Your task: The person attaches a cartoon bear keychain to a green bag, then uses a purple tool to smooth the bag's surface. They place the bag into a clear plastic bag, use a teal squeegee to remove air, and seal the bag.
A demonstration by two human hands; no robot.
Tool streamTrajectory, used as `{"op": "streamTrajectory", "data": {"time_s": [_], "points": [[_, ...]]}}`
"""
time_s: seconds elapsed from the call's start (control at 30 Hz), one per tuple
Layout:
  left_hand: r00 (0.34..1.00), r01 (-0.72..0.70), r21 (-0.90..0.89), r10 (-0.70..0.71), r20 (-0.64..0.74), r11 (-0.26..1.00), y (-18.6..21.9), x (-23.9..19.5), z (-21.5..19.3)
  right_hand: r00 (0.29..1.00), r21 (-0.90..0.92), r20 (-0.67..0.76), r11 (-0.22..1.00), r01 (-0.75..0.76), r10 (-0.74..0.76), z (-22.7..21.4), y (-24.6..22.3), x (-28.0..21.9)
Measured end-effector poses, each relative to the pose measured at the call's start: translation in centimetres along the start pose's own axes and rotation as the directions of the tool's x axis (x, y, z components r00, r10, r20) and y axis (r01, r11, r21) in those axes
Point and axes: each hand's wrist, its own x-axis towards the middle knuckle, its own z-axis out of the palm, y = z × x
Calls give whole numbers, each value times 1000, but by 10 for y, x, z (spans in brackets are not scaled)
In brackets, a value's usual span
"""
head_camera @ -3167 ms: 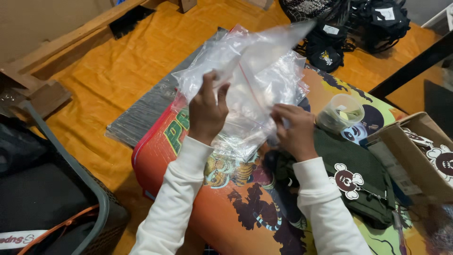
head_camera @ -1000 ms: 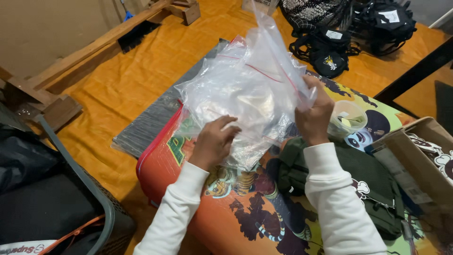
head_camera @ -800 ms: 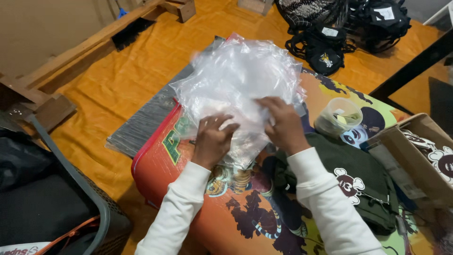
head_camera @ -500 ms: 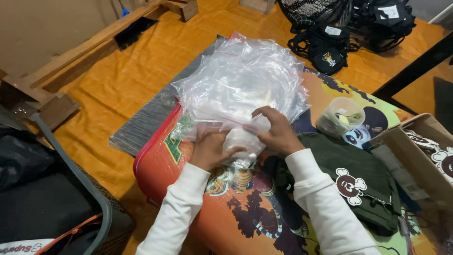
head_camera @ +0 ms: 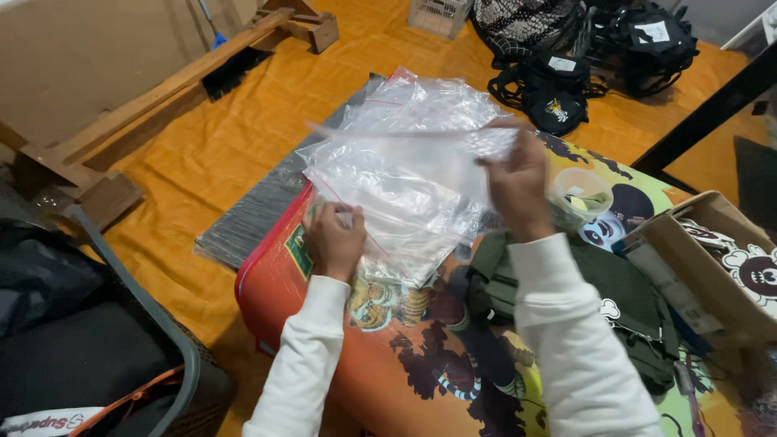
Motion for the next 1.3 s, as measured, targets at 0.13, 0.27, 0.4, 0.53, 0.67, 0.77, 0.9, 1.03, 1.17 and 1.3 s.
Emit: {"op": "streamTrajectory", "data": {"time_s": [0.13,0.27,0.4,0.53,0.67,0.77,0.9,1.03,1.17,1.3], "points": [[993,60,-37,-64,-94,997,11,7,-25,964,-37,-189,983,181,-184,-29,-71,7],[988,110,47,-104,-118,993,0,23,-27,877,-8,-385,951,309,-288,-69,-96,-2],[986,-4,-2,4,-166,1000,26,15,-39,828,192,-561,975,113,15,-81,-138,-23],[983,-154,0,154,-97,988,69,-5,-46,796,241,-602,964,117,54,-84,-141,-28],[810,-432,-508,568,145,745,112,-31,-54,850,305,-496,952,-22,179,-77,-147,-30],[761,-243,-759,604,237,604,139,-40,-67,866,331,-434,938,-102,247,-87,-136,-33],[837,67,-888,459,298,456,159,-32,-73,921,284,-381,958,31,83,-114,-117,-52],[716,-176,-784,624,313,595,175,-29,-118,969,-117,-226,990,77,-102,-146,-146,-101],[497,-560,-531,771,399,636,188,-32,-140,976,-358,-217,929,-98,19,-172,-174,-170],[275,-639,-448,729,626,626,209,-46,-151,843,-19,-405,919,-394,353,-193,-164,-282]]}}
